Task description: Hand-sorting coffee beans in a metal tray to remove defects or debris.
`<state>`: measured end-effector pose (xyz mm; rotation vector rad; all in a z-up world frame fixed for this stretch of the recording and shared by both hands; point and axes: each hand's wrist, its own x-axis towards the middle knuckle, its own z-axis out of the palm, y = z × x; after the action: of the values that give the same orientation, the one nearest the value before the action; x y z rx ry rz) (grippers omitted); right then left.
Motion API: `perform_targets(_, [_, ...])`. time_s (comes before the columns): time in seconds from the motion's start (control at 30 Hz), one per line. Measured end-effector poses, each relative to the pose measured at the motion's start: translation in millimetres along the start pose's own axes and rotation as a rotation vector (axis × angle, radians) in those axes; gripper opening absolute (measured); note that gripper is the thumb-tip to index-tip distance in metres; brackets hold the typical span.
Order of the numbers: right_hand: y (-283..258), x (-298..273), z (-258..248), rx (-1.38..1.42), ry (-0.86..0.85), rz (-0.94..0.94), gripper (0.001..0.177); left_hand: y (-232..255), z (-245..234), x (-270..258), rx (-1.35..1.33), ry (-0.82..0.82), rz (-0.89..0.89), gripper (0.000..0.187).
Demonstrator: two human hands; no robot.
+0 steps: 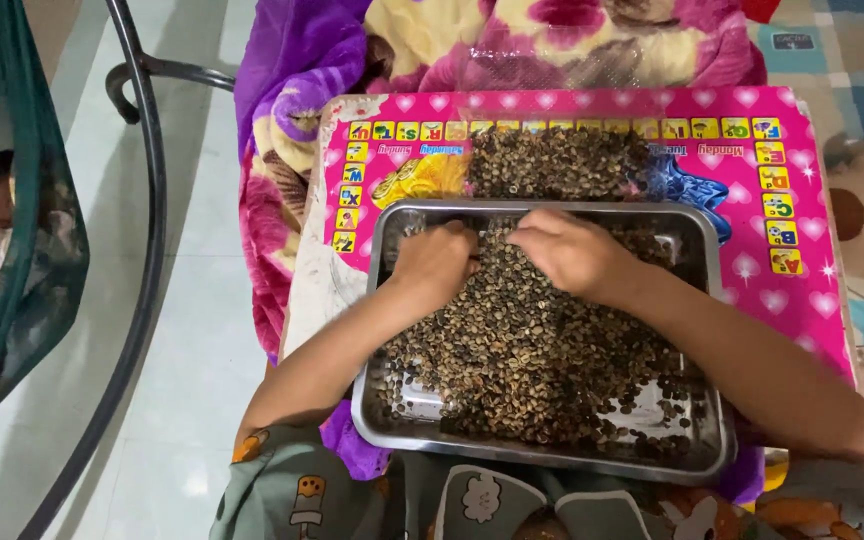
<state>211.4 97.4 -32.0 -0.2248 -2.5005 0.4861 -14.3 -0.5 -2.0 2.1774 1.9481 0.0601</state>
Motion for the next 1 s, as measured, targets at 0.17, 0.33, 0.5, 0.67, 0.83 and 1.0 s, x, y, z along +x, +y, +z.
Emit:
perform_targets(0.17, [16,-2,47,-0.197,-0.270,-0.038,0.027,-1,-1,-3,-0.028,0.031,0.018,0.019])
perform_targets(0.33, [14,-1,41,-0.284,-0.232,-0.017,0.013,-1,3,-4,-0.156,0.145,0.037,0.017])
perform_targets(0.5, [-13,3,12,-0.340,-0.177,-0.028,0.019,0,2,-10,-0.307,0.189,0.085,0.012])
perform_targets(0.67, [-21,6,-1,-0.103,-0.198,0.117,0.010,-1,-3,-9,-0.366,0.202,0.125,0.013])
perform_targets(0.83, [-49,22,-22,0.034,-0.148,0.267,0.019,6,3,-3,-0.202,0.112,0.114,0.011])
perform_targets(1.0, [-48,18,-25,-0.011,-0.139,0.220,0.013,4,6,-7,-0.278,0.233,0.204,0.012])
